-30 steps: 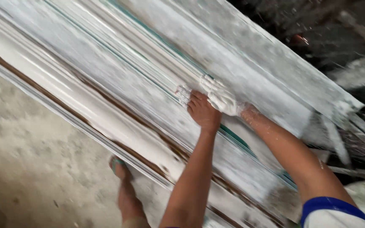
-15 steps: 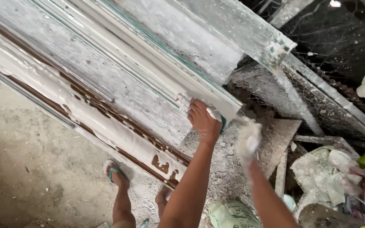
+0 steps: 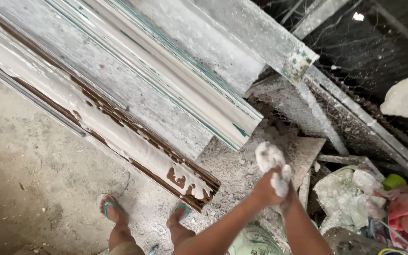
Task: Casting decorative gypsum moldings by applying plaster and fiber reinforcement into a mold.
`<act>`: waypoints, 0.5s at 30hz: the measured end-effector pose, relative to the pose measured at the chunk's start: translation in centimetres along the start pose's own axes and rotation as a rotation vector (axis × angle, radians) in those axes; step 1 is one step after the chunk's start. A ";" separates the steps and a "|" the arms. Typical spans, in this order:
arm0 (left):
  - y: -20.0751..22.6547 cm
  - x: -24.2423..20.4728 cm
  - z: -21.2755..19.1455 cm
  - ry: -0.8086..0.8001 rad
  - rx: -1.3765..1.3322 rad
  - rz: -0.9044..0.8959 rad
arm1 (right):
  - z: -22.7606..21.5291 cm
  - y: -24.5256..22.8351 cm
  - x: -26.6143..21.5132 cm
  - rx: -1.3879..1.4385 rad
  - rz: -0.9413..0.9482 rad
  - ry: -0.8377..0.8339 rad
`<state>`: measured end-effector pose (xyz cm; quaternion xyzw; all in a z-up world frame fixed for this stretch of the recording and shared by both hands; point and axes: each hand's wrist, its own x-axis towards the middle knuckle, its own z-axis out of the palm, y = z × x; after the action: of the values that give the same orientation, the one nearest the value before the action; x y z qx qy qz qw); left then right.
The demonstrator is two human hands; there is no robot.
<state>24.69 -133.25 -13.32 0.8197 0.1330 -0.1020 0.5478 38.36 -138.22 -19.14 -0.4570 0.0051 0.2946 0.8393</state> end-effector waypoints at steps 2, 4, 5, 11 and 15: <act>-4.2 -0.9 -6.2 -0.110 -0.394 0.113 | 1.3 -0.5 1.5 0.031 0.062 0.037; -6.4 -3.0 -15.1 -0.214 -0.784 0.237 | 3.1 -0.5 3.9 0.059 0.131 0.068; -6.6 -4.8 -20.7 -0.114 -0.776 0.187 | 4.0 -0.2 5.3 0.070 0.166 0.083; -17.9 -10.2 -46.2 0.244 -1.003 0.256 | 21.2 3.8 15.9 -0.319 0.244 0.039; -27.9 -12.6 -59.8 0.444 -1.215 0.299 | 25.8 11.5 27.8 -0.307 0.274 0.002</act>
<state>4.85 -69.14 -10.97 0.3760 0.1615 0.2397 0.8804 48.89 -100.07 -20.63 -0.5748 0.0230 0.4030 0.7118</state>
